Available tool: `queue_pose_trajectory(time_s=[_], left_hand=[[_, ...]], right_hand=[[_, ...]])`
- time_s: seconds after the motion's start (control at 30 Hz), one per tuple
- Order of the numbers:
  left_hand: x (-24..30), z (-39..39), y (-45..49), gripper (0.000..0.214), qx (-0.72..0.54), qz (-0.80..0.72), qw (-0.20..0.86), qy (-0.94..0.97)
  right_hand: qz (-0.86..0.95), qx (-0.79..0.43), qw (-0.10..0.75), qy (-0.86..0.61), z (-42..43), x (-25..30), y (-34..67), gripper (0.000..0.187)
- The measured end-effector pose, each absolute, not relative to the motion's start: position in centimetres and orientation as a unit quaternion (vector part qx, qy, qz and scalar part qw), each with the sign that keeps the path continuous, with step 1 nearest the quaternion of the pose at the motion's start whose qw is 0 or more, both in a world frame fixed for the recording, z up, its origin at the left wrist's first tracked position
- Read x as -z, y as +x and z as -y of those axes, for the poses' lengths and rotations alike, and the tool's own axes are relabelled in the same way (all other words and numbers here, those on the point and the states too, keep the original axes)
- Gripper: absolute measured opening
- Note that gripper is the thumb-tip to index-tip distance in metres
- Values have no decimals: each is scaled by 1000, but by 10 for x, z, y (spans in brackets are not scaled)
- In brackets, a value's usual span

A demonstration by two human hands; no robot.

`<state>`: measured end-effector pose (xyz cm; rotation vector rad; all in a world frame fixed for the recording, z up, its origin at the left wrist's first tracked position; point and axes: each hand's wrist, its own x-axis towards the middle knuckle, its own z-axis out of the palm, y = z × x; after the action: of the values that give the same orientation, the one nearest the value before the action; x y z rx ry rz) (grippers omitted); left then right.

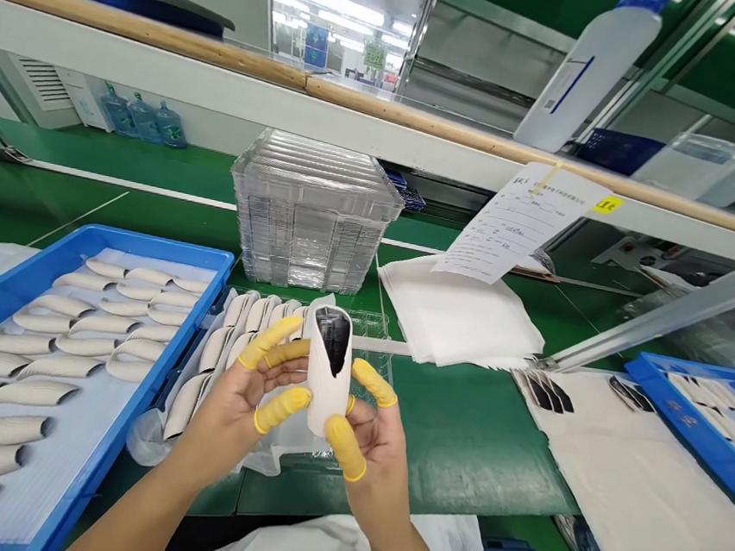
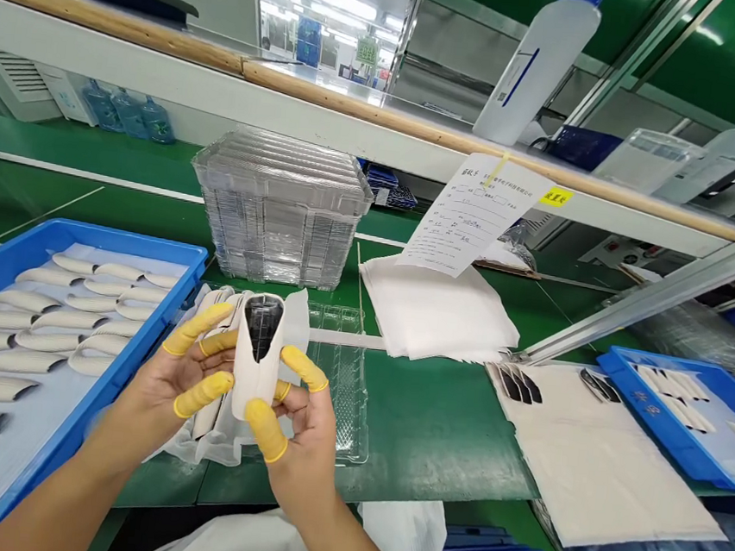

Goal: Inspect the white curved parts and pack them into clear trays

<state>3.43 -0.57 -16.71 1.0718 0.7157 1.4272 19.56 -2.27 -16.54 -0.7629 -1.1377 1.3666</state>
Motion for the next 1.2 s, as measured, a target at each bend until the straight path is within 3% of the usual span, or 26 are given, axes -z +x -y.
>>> queue_pose_trajectory(time_s=[0.37, 0.53, 0.9, 1.03, 1.2], left_hand=[[158, 10, 39, 53, -587, -344, 616, 397], [155, 6, 40, 29, -605, -408, 571, 376], [155, 5, 39, 64, -559, -346, 687, 309], [163, 5, 40, 58, -540, -310, 730, 282], [179, 9, 44, 49, -524, -266, 760, 277]], right_hand=[[596, -436, 554, -385, 23, 165, 197, 47], [614, -408, 542, -403, 27, 161, 194, 46], [680, -291, 513, -436, 25, 163, 196, 47], [685, -308, 518, -410, 26, 164, 195, 47], [723, -203, 544, -374, 32, 162, 197, 44]])
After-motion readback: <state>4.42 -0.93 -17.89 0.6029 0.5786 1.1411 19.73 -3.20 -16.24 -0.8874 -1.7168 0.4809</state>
